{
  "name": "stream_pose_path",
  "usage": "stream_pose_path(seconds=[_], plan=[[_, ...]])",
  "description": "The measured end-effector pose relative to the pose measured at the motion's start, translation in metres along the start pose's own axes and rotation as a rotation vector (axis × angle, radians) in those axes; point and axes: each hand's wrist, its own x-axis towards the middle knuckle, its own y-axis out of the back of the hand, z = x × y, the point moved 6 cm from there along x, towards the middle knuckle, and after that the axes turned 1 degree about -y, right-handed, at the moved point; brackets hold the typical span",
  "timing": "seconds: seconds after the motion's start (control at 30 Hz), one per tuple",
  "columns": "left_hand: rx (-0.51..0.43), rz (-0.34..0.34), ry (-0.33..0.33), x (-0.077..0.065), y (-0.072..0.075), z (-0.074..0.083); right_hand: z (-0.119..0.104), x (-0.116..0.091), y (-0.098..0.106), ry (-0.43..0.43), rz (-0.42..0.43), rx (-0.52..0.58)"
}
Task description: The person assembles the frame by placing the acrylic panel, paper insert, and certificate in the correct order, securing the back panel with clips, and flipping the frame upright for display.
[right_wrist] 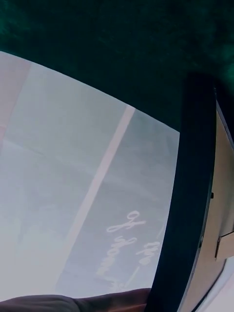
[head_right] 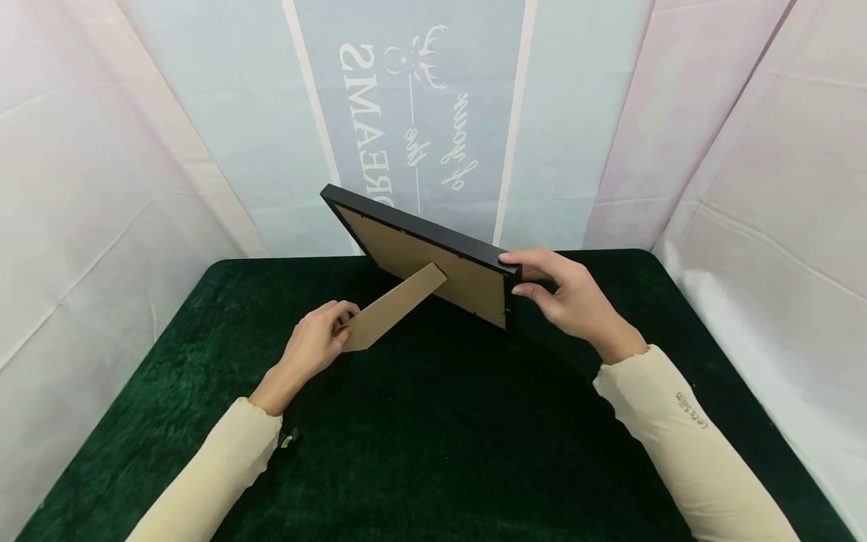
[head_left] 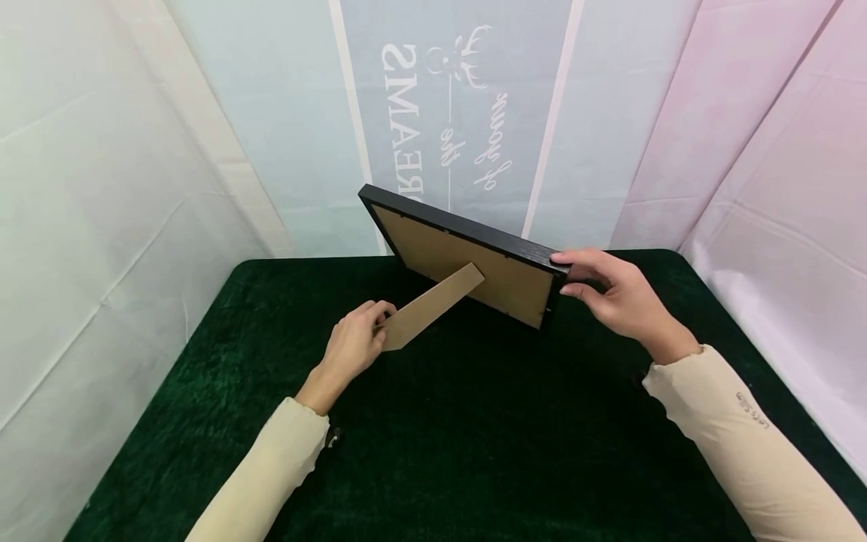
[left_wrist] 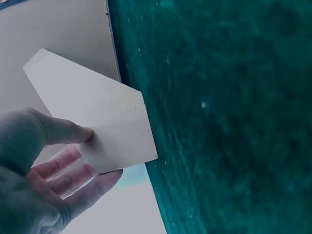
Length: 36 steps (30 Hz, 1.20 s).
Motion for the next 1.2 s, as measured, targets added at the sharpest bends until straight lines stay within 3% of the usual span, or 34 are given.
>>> stream_pose_path(seconds=[0.33,0.7,0.87,1.0,1.13,1.2], plan=[[-0.039,0.049,0.024,0.01,0.001,-0.011,-0.031,-0.005,-0.013,0.186,0.045,-0.076],[-0.155,0.155,0.09,0.023,0.003,-0.03,-0.057,-0.003,-0.026,0.202,0.069,-0.091],[-0.164,0.136,0.134,0.025,0.003,-0.039,-0.055,-0.001,-0.032,0.173,0.04,-0.014],[-0.167,0.105,0.201,0.021,0.0,-0.045,-0.042,-0.007,-0.036,0.073,-0.011,0.08],[-0.156,0.075,0.249,0.018,-0.003,-0.052,-0.035,-0.015,-0.04,-0.006,-0.036,0.072],[-0.154,0.07,0.257,0.017,-0.004,-0.054,-0.037,-0.015,-0.04,0.006,-0.016,0.048]])
